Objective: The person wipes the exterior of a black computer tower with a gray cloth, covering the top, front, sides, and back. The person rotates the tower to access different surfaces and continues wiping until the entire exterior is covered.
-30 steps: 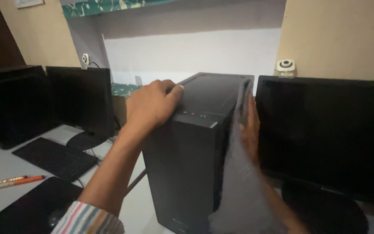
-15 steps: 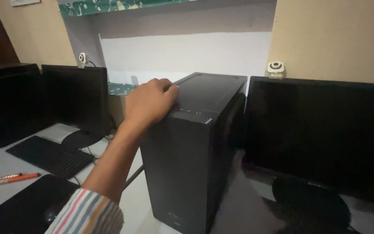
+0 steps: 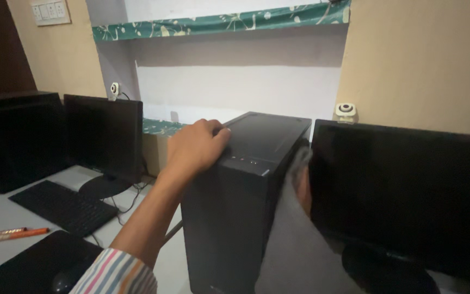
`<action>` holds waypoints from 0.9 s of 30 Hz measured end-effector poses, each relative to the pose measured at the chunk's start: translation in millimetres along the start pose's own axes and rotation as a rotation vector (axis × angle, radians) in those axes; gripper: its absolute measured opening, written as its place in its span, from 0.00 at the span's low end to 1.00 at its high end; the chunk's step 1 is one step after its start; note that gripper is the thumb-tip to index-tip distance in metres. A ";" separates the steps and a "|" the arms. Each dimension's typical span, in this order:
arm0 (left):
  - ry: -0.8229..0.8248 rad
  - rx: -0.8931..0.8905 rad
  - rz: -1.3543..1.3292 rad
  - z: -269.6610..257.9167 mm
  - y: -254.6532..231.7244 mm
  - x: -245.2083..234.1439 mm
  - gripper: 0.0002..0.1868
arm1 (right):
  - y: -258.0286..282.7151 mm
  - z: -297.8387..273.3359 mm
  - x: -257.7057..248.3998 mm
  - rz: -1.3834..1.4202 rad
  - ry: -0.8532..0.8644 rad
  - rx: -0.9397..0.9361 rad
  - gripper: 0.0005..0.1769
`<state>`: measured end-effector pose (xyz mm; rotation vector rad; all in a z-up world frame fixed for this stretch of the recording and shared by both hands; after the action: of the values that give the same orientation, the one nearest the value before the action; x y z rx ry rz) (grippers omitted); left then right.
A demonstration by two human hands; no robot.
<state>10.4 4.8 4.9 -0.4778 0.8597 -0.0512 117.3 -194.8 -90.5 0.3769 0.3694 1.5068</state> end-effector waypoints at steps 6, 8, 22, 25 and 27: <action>-0.008 -0.005 0.015 1.0 -0.9 0.2 0.23 | -5.3 26.4 0.4 -0.073 0.079 -0.150 0.29; -0.014 0.002 0.003 0.1 -1.2 -0.3 0.24 | -1.0 37.1 2.3 -0.126 0.169 -0.199 0.29; -0.077 -0.045 -0.127 0.6 -2.7 -1.4 0.32 | 84.1 77.5 37.9 -0.577 0.986 -0.233 0.29; -0.057 -0.060 -0.131 -2.2 -1.6 -5.0 0.33 | 89.2 90.7 46.9 -0.387 1.099 -0.045 0.30; -0.033 -0.099 -0.182 -2.0 -2.2 -7.3 0.33 | 89.6 94.6 43.8 -0.251 1.031 -0.095 0.35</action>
<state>4.4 3.7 10.0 -0.6473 0.7874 -0.1681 82.6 -149.6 34.6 -0.5496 1.0983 1.3619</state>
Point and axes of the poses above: each hand's wrist, its own z-axis towards the middle knuckle, its own x-axis out of the palm, y = z × x, the point moved 1 cm from there along z, towards the middle knuckle, and after that the axes turned 6 degrees about -x, right-handed, at the moved point
